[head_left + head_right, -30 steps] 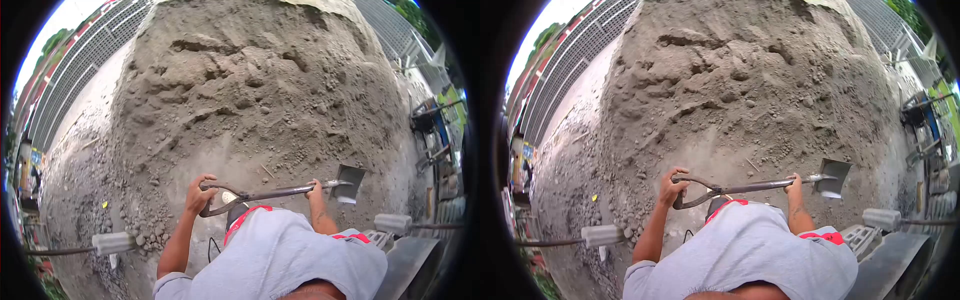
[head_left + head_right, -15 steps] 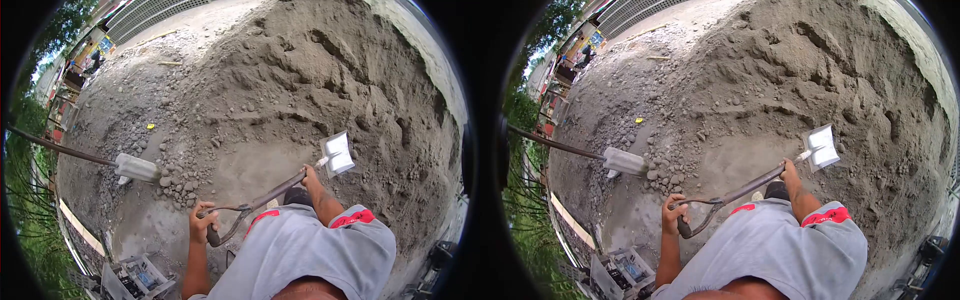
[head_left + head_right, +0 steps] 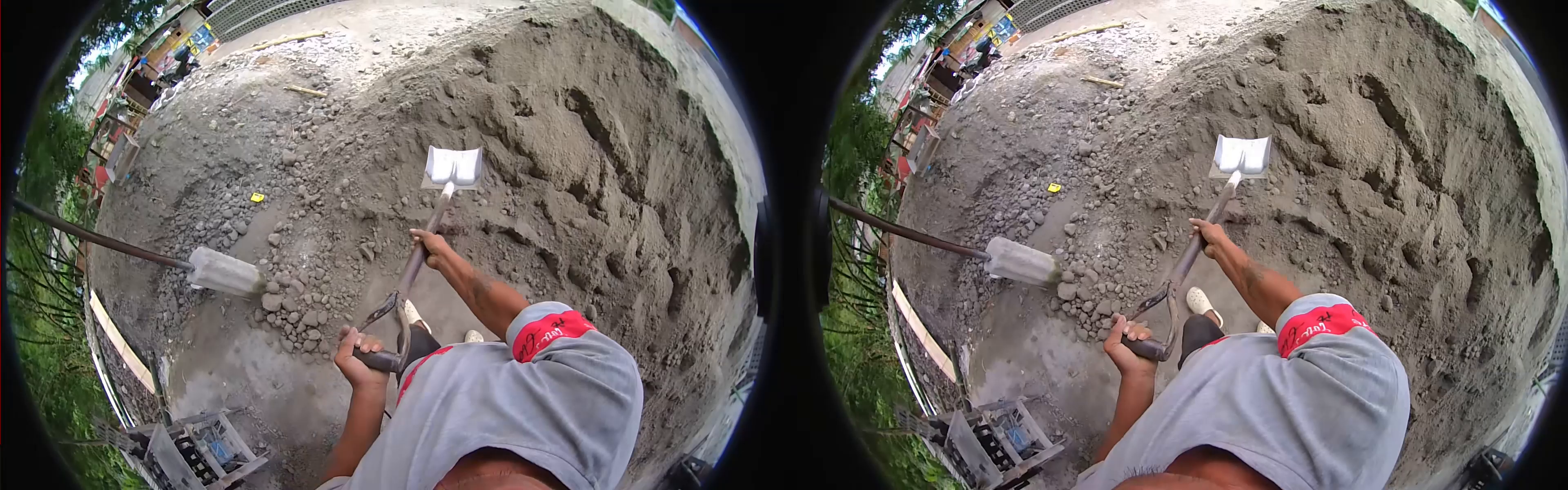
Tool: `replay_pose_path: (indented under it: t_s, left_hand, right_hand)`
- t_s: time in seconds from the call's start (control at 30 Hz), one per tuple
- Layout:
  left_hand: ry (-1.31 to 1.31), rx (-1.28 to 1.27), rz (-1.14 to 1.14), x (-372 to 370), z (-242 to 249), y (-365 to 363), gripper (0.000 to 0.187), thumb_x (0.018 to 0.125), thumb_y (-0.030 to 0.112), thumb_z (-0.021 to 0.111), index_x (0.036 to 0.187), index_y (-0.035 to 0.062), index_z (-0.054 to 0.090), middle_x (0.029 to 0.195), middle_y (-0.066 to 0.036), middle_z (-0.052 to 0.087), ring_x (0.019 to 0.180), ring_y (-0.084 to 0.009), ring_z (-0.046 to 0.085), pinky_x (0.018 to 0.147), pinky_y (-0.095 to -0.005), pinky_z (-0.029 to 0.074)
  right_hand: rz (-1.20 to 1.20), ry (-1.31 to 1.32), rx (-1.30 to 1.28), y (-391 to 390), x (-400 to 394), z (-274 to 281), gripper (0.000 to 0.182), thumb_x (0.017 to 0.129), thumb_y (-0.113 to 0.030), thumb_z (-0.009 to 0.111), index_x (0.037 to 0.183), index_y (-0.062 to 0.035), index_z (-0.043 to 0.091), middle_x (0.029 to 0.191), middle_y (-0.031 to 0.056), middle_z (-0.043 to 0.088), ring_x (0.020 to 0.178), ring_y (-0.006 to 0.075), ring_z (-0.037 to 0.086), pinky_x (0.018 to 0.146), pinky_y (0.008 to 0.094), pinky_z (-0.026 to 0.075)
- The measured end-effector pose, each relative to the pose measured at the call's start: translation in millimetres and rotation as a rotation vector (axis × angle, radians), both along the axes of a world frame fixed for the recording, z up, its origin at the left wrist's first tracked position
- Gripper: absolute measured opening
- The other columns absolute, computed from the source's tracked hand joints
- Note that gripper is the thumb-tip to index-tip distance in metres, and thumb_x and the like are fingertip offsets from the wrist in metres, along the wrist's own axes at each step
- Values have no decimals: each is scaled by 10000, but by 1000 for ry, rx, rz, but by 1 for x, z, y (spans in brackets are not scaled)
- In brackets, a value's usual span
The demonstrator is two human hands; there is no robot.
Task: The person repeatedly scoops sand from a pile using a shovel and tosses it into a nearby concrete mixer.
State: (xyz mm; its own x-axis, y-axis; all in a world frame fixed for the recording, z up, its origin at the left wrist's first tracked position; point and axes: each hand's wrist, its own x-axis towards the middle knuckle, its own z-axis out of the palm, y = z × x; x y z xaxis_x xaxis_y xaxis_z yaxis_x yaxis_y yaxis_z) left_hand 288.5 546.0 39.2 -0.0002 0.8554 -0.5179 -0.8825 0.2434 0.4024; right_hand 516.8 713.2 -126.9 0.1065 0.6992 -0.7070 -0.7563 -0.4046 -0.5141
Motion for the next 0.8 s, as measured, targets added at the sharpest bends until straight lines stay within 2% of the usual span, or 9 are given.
replay_pose_path:
  t_s: [0.1, 0.23, 0.3, 0.33, 0.37, 0.47, 0.53, 0.7, 0.8]
  left_hand:
    - [-64, 56, -9, 38, -25, 92, 134, 802, 47, 510, 873, 160, 494, 601, 26, 416, 490, -91, 406, 476, -274, 377]
    - [33, 53, 34, 125, -83, 252, 120, 776, 43, 521, 840, 113, 449, 605, 2, 423, 486, -102, 421, 470, -289, 406]
    - [79, 66, 47, 144, -79, 290, 126, 766, 59, 529, 840, 96, 434, 662, -13, 452, 494, -114, 435, 460, -267, 411]
    - [132, 62, 56, 150, -59, 300, 134, 764, 58, 523, 862, 99, 441, 747, -26, 475, 574, -129, 475, 502, -264, 428]
    - [132, 53, 38, 152, -53, 304, 134, 764, 58, 523, 862, 99, 441, 747, -26, 475, 574, -129, 475, 502, -264, 428]
    - [-11, 90, -121, 151, -43, 314, 69, 800, 112, 474, 867, 126, 468, 771, -19, 475, 699, -162, 505, 620, -300, 445]
    - [-18, 78, -143, 148, -44, 319, 45, 811, 112, 443, 844, 127, 469, 736, -19, 473, 652, -155, 500, 601, -290, 435]
    - [-46, 74, -67, 160, -42, 373, 39, 793, 100, 433, 800, 100, 471, 655, -9, 462, 585, -144, 490, 564, -254, 427]
    - [278, 141, -119, 181, -109, 462, 127, 783, 130, 458, 816, 28, 525, 790, -43, 516, 693, -165, 518, 660, -289, 433]
  right_hand:
    - [-94, 98, 65, 52, -2, 12, 331, 765, -203, 660, 938, -6, 458, 683, 64, 507, 563, 186, 519, 530, 301, 477]
    - [174, -288, 185, 90, -1, 84, 468, 824, -404, 552, 1068, -14, 462, 971, 117, 498, 915, 228, 504, 820, 338, 404]
    - [623, -1139, 469, 100, 12, 108, 438, 868, -412, 473, 1048, -14, 514, 1031, 130, 486, 1011, 237, 450, 887, 368, 362]
    - [430, -1666, 593, 99, 9, 87, 542, 864, -476, 431, 1025, 30, 544, 1061, 191, 497, 954, 322, 496, 855, 399, 374]
    - [595, -1501, 686, 95, 7, 143, 531, 867, -468, 419, 993, 25, 570, 1084, 215, 515, 976, 339, 507, 830, 394, 389]
    - [533, -1558, 543, 104, 4, 186, 518, 870, -468, 402, 949, 6, 594, 941, 215, 584, 874, 366, 556, 748, 414, 422]
    - [789, -1450, 314, 113, -3, 212, 509, 864, -478, 403, 922, -12, 601, 764, 190, 606, 716, 380, 577, 684, 445, 438]
    - [628, -1564, 428, 171, 0, 166, 464, 862, -474, 388, 932, -72, 610, 809, 176, 623, 713, 368, 589, 655, 441, 456]
    - [603, -1617, 431, 248, 20, 110, 441, 874, -439, 356, 917, -102, 637, 801, 158, 633, 717, 347, 603, 649, 431, 468]
